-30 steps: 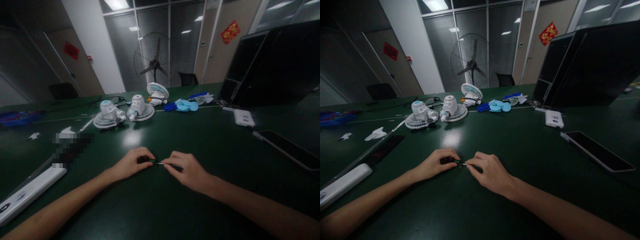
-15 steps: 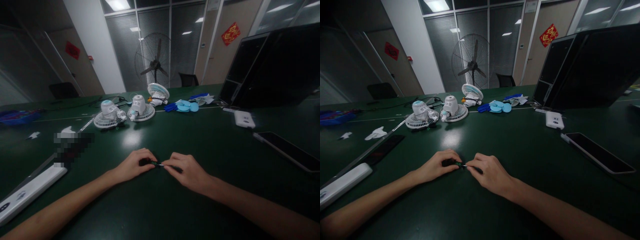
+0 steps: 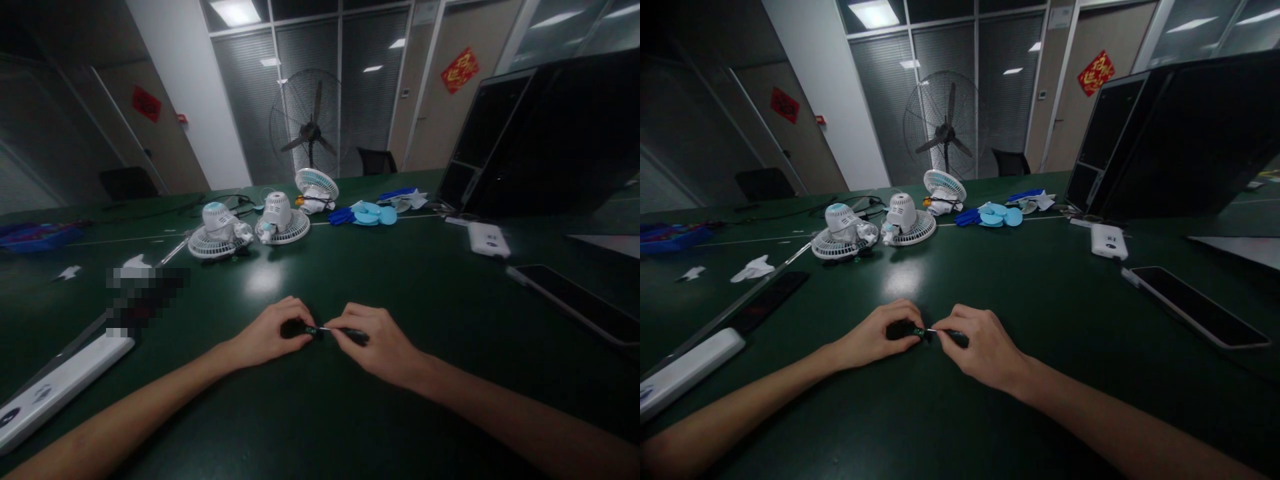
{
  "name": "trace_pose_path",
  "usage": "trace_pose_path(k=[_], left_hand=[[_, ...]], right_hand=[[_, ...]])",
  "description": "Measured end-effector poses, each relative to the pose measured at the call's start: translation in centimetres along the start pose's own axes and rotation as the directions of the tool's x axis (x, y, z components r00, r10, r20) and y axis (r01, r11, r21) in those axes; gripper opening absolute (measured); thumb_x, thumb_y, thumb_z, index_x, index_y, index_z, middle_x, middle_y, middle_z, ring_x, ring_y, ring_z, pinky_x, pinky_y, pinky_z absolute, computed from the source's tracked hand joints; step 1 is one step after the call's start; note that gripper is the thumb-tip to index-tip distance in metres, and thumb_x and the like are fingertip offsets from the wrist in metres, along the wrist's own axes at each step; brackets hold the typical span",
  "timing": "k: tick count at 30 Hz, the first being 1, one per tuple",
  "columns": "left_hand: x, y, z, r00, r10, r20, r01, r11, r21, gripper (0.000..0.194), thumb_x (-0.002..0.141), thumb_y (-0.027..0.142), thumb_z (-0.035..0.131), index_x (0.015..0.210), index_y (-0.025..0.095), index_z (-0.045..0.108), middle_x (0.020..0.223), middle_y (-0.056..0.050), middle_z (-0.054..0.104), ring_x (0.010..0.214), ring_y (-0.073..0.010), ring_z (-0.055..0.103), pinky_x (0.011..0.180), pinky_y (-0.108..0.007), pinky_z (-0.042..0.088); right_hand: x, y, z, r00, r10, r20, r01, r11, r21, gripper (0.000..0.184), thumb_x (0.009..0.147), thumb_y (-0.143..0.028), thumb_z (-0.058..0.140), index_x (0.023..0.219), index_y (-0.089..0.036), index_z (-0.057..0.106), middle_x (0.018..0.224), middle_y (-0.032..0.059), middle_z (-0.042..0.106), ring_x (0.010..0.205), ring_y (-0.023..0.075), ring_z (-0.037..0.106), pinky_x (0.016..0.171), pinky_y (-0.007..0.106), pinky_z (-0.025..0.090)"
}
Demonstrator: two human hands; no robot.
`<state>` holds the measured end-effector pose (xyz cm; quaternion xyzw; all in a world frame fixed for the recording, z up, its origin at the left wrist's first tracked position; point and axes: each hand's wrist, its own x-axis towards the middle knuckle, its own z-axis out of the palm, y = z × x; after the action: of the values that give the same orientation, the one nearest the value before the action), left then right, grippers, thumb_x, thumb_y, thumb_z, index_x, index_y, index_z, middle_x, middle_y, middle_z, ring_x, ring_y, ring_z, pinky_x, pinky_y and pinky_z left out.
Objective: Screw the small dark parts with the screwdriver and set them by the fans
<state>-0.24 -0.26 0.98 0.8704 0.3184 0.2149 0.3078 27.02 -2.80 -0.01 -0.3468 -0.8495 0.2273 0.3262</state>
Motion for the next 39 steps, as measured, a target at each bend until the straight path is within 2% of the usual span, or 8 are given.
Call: trace_pose_path(k=[6, 23, 30, 39], left_hand=[[-0.01, 0.05, -0.1, 1.0, -0.014, 0.014, 0.014, 1.0, 0.001, 0.015, 0.097, 0.026, 0.07, 0.112, 0.021, 0.071, 0.113, -0.006, 0.067, 0.105, -0.0205, 0.062, 0.091, -0.034, 0.051], [-0.01, -0.18, 0.08, 0.999, 0.029, 0.018, -0.029, 1.0, -0.002, 0.014, 0.098, 0.024, 0.068, 0.112, 0.02, 0.07, 0.11, -0.006, 0.067, 0.102, -0.02, 0.061, 0.089, -0.033, 0.049], [0.05, -0.13, 0.05, 1.0, 0.023, 0.018, -0.023, 1.0, 0.006, 0.015, 0.098, 0.026, 0.069, 0.111, 0.02, 0.07, 0.109, -0.006, 0.068, 0.102, -0.0208, 0.062, 0.088, -0.033, 0.049], [0.05, -0.09, 0.24, 0.998, 0.063, 0.029, -0.063, 0.998, 0.01, 0.016, 0.099, 0.028, 0.069, 0.113, 0.022, 0.07, 0.113, -0.007, 0.069, 0.107, -0.0226, 0.061, 0.093, -0.036, 0.048]], right_hand=[[-0.18, 0.0, -0.06, 0.999, -0.009, 0.031, 0.01, 1.0, -0.028, 0.021, 0.1, -0.02, 0.065, 0.114, -0.024, 0.08, 0.097, 0.0015, 0.071, 0.078, 0.0134, 0.066, 0.068, 0.025, 0.051], [-0.02, -0.14, -0.13, 0.997, -0.019, 0.078, 0.022, 0.999, -0.043, 0.022, 0.104, -0.022, 0.061, 0.118, -0.023, 0.079, 0.102, 0.0041, 0.071, 0.085, 0.0155, 0.067, 0.073, 0.027, 0.051], [0.14, -0.18, -0.14, 0.998, -0.029, 0.058, 0.03, 1.0, -0.01, 0.023, 0.106, -0.023, 0.062, 0.123, -0.023, 0.077, 0.103, 0.0048, 0.071, 0.086, 0.0159, 0.067, 0.074, 0.027, 0.053], [0.33, -0.08, 0.11, 0.994, -0.065, 0.093, 0.065, 0.998, 0.0, 0.03, 0.107, -0.026, 0.061, 0.135, -0.026, 0.071, 0.11, 0.005, 0.068, 0.087, 0.0152, 0.067, 0.073, 0.026, 0.055]])
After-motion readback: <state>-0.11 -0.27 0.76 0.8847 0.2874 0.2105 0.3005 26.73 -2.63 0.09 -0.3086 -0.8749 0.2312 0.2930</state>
